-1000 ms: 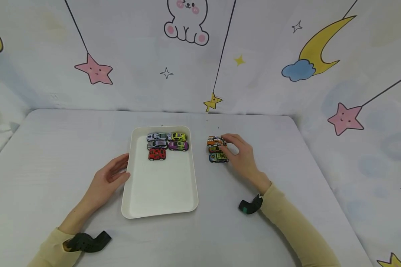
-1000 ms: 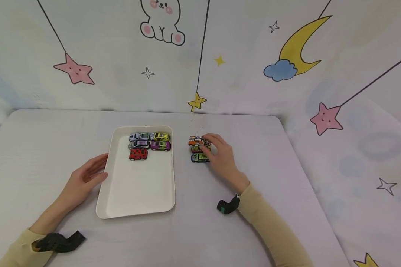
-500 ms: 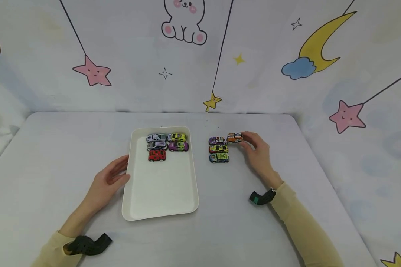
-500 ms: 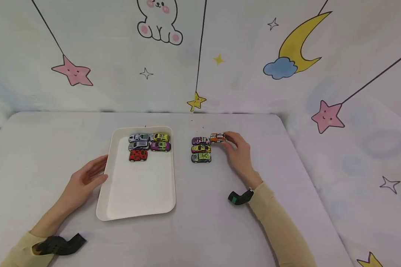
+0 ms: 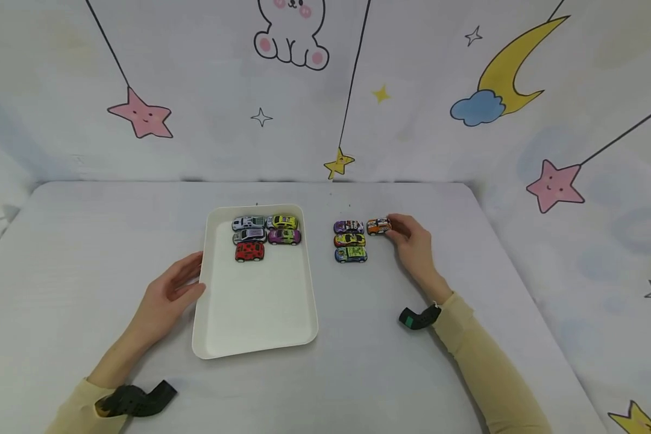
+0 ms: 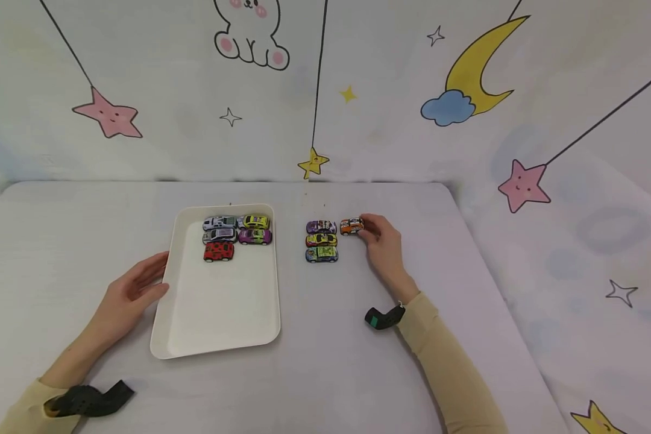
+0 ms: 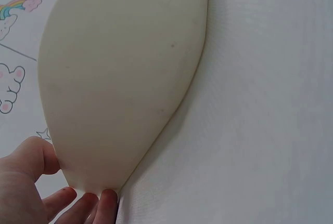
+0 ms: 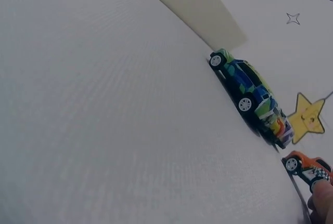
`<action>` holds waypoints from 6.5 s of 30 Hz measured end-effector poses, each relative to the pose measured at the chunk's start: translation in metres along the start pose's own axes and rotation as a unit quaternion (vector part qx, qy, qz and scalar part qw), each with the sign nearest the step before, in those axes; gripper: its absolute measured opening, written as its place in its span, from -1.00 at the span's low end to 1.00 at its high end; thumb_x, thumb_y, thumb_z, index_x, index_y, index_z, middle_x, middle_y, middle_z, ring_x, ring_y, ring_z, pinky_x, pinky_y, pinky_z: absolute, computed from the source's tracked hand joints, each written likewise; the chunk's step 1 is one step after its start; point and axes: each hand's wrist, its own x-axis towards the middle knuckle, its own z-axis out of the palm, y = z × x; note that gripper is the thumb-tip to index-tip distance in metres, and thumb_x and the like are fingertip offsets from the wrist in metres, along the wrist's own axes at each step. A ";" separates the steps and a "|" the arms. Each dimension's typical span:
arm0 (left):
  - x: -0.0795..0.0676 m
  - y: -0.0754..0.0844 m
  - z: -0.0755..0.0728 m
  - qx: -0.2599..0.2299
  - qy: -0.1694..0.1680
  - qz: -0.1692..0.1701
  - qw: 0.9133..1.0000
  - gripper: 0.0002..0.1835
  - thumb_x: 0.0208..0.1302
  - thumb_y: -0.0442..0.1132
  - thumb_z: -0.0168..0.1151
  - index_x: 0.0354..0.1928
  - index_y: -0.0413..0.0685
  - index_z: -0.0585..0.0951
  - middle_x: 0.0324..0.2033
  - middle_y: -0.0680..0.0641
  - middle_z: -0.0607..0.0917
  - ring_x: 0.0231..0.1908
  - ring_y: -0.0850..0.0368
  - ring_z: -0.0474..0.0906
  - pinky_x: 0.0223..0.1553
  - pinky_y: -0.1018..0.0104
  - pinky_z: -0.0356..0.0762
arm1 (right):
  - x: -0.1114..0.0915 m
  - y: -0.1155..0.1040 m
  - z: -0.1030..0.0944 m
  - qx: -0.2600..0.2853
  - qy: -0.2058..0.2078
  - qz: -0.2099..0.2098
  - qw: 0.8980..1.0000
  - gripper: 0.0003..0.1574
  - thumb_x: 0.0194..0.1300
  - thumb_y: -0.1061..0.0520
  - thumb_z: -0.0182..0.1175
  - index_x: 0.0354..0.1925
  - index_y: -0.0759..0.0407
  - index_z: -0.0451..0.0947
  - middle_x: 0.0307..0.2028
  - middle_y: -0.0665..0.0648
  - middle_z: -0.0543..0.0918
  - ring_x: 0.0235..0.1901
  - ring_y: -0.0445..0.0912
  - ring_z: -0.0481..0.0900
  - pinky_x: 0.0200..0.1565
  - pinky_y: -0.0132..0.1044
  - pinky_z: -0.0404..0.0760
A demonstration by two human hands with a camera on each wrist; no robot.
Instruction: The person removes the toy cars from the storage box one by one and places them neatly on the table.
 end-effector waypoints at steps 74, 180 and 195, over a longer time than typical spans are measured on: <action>0.002 -0.001 -0.001 -0.001 0.002 0.004 1.000 -0.40 0.39 -0.49 0.16 0.43 -0.33 0.28 0.34 -0.45 0.38 0.25 0.47 0.41 0.10 0.67 0.51 | -0.001 -0.001 0.004 -0.041 0.028 -0.062 0.997 -0.51 0.22 0.42 0.27 0.14 0.34 0.56 0.07 0.31 0.64 0.05 0.17 0.58 0.11 0.07 0.58; 0.003 -0.004 0.002 -0.002 0.008 0.000 1.000 -0.40 0.37 -0.50 0.16 0.43 -0.34 0.30 0.33 -0.47 0.38 0.23 0.49 0.42 0.09 0.66 0.53 | 0.013 -0.127 0.062 -0.044 -0.155 -0.288 0.944 -0.62 0.27 0.27 0.36 0.08 0.22 0.66 -0.02 0.18 0.66 0.01 0.01 0.57 0.03 -0.20 0.66; 0.002 -0.004 0.000 0.003 0.005 -0.004 1.000 -0.39 0.38 -0.48 0.17 0.44 -0.30 0.29 0.33 -0.48 0.37 0.23 0.51 0.41 0.09 0.67 0.52 | -0.005 -0.070 0.026 -0.034 -0.090 -0.258 0.961 -0.55 0.15 0.42 0.38 0.04 0.29 0.65 0.01 0.23 0.64 0.03 0.08 0.56 -0.01 -0.10 0.64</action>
